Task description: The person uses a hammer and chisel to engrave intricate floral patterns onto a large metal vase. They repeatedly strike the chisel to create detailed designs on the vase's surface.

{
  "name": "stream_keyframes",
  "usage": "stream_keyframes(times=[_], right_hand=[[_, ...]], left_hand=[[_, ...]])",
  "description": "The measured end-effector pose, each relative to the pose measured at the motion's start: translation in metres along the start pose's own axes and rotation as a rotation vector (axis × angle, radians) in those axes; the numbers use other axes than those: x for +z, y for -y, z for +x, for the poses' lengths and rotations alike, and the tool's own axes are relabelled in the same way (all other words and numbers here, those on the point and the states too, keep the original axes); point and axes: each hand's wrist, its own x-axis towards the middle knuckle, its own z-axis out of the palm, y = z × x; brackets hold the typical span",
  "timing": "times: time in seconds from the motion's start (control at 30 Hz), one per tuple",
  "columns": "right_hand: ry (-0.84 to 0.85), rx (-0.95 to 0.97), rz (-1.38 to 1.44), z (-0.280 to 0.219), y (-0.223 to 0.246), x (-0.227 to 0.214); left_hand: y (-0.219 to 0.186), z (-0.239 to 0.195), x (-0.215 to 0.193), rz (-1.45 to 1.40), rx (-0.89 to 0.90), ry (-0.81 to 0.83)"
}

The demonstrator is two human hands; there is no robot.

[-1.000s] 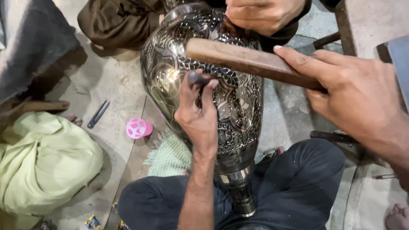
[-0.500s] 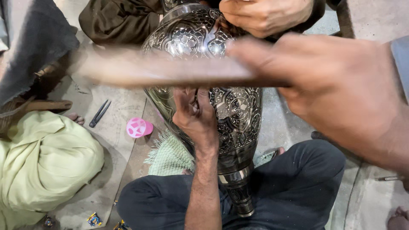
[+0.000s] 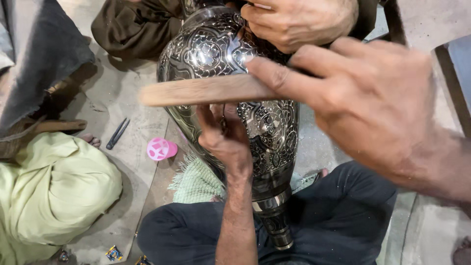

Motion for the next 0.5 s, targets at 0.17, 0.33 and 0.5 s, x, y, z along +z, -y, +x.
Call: stream_keyframes(times=[0.17, 0.33, 0.5], right_hand=[[0.046, -0.022, -0.127, 0.015, 0.011, -0.02], [-0.057, -0.036, 0.028, 0.025, 0.013, -0.023], [-0.078, -0.03, 0.08, 0.008, 0.008, -0.008]], left_hand=[[0.004, -0.005, -0.004, 0.013, -0.143, 0.053], [0.003, -0.004, -0.003, 0.03, -0.088, 0.057], [-0.001, -0.002, -0.006, -0.108, -0.086, 0.058]])
